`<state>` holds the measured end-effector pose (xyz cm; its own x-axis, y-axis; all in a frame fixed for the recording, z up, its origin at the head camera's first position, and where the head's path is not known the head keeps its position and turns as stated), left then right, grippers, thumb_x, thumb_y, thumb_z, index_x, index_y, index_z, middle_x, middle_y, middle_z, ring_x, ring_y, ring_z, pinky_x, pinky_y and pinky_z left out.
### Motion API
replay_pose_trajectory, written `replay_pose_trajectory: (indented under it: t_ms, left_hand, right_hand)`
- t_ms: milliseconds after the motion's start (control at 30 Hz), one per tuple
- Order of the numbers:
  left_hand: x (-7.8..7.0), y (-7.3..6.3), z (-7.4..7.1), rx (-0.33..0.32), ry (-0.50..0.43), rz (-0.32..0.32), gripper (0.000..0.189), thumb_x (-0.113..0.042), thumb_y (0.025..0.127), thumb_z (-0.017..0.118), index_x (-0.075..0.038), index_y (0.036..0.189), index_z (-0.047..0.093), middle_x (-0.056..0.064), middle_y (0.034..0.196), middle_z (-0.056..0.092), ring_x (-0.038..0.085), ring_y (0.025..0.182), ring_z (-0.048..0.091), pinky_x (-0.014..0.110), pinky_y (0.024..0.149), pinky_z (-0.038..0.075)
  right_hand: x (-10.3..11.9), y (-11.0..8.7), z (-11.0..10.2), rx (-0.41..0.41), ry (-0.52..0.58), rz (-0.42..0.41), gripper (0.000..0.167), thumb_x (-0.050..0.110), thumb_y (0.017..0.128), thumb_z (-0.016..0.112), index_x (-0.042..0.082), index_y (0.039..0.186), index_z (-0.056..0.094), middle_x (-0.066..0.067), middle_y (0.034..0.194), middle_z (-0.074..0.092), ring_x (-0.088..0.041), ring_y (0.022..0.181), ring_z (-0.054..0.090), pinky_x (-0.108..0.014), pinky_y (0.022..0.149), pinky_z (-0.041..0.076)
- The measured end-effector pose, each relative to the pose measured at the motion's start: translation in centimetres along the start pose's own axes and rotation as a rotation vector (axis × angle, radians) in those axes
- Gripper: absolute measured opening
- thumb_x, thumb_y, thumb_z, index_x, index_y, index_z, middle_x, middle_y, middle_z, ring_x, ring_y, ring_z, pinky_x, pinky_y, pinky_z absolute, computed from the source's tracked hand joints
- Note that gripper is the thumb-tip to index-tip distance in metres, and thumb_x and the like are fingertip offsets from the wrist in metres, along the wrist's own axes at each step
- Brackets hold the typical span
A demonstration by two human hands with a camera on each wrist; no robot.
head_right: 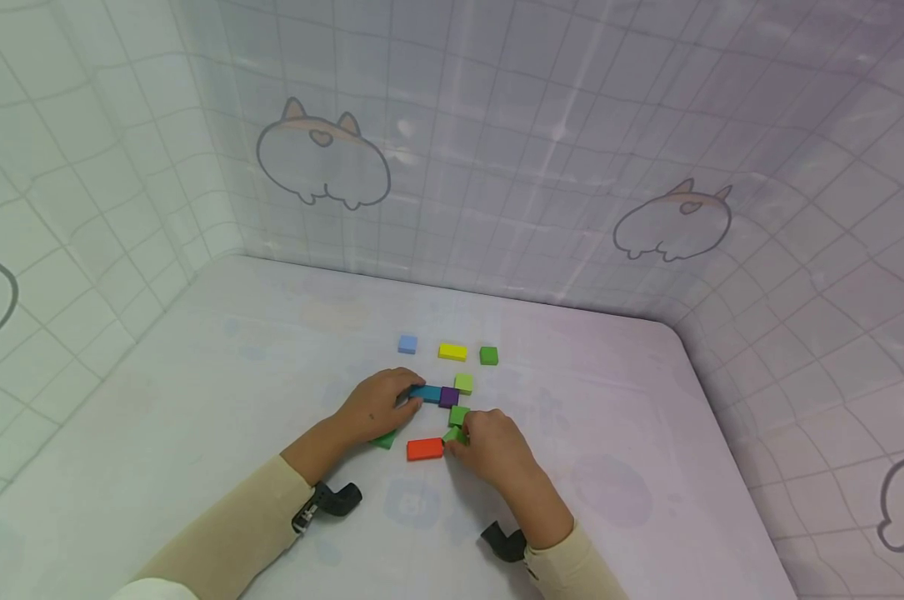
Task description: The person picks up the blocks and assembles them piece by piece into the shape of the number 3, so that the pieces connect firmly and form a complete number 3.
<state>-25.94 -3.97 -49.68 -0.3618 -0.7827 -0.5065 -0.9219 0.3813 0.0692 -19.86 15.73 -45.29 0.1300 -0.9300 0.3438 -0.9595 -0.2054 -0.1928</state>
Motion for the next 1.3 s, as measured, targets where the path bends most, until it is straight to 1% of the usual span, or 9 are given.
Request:
replay_pose_trajectory:
  t_ms: [300,800,967,1100,1167,1200,1267,1300]
  left_hand:
    - [0.0,0.0,0.0,0.001,0.000,0.003,0.038,-0.037,0.096,0.063,-0.019,0.130,0.065,-0.004,0.127,0.065,0.014,0.117,0.059,0.035,0.101,0.050]
    - [0.0,0.1,-0.1,-0.010,0.000,0.014,0.038,-0.038,0.095,0.064,-0.018,0.129,0.065,-0.004,0.126,0.066,0.015,0.116,0.059,0.036,0.100,0.051]
    - [0.2,0.1,0.0,-0.016,-0.022,0.007,0.043,-0.038,0.095,0.063,-0.018,0.133,0.061,-0.004,0.131,0.062,0.015,0.122,0.057,0.037,0.102,0.050]
    - [0.4,0.0,-0.1,-0.045,-0.049,0.001,0.048,-0.039,0.094,0.063,-0.019,0.137,0.056,-0.003,0.136,0.056,0.014,0.124,0.055,0.037,0.104,0.049]
    - [0.2,-0.1,-0.4,-0.077,-0.063,0.020,0.047,-0.039,0.094,0.064,-0.018,0.134,0.056,-0.003,0.133,0.056,0.014,0.120,0.056,0.036,0.102,0.050]
    - [0.1,-0.1,-0.5,-0.090,-0.060,0.038,0.044,-0.038,0.093,0.064,-0.017,0.131,0.057,-0.003,0.130,0.057,0.013,0.116,0.056,0.035,0.100,0.051]
    - [-0.3,-0.3,-0.9,-0.105,-0.040,0.091,0.035,-0.038,0.093,0.064,-0.018,0.121,0.062,-0.006,0.117,0.061,0.010,0.106,0.057,0.032,0.093,0.053]
    - [-0.6,-0.3,-1.1,-0.098,-0.020,0.122,0.029,-0.038,0.093,0.064,-0.019,0.115,0.064,-0.007,0.111,0.062,0.009,0.101,0.057,0.030,0.090,0.054]
  right_hand:
    - [0.0,0.0,-0.1,-0.018,-0.007,-0.022,0.030,0.034,0.081,0.083,0.008,0.093,0.073,0.004,0.069,0.059,-0.013,0.064,0.053,-0.023,0.055,0.046]
    - [-0.1,0.2,0.1,-0.003,-0.007,-0.001,0.030,0.035,0.081,0.083,0.009,0.093,0.072,0.004,0.068,0.058,-0.014,0.064,0.053,-0.023,0.055,0.046]
    - [0.0,0.1,-0.2,0.009,-0.006,0.001,0.031,0.036,0.082,0.082,0.009,0.093,0.072,0.004,0.069,0.059,-0.014,0.065,0.053,-0.024,0.056,0.047]
    - [0.1,-0.1,-0.4,0.016,-0.009,0.001,0.032,0.036,0.082,0.082,0.008,0.093,0.072,0.003,0.070,0.059,-0.015,0.065,0.053,-0.024,0.056,0.047]
    - [0.1,-0.2,-0.5,0.019,-0.011,0.001,0.032,0.036,0.082,0.082,0.008,0.094,0.072,0.003,0.071,0.059,-0.015,0.065,0.054,-0.024,0.057,0.047]
    - [0.1,-0.2,-0.6,0.020,-0.013,0.000,0.032,0.036,0.082,0.082,0.008,0.094,0.072,0.003,0.071,0.060,-0.014,0.065,0.054,-0.024,0.057,0.047]
    - [0.1,-0.2,-0.6,0.019,-0.016,-0.010,0.032,0.036,0.082,0.082,0.008,0.094,0.072,0.003,0.072,0.060,-0.014,0.065,0.054,-0.024,0.057,0.048]
    - [0.0,-0.2,-0.6,0.018,-0.015,-0.016,0.032,0.035,0.082,0.082,0.008,0.094,0.072,0.003,0.072,0.061,-0.014,0.065,0.054,-0.024,0.057,0.048]
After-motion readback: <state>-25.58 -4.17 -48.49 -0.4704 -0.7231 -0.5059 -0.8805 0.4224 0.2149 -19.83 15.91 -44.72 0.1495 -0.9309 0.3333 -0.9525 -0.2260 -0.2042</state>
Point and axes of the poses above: each hand's wrist, its own y-axis towards the middle knuckle, its own z-axis out of the palm, x = y × z, the point moved 2 cm from there along y, towards the middle knuckle
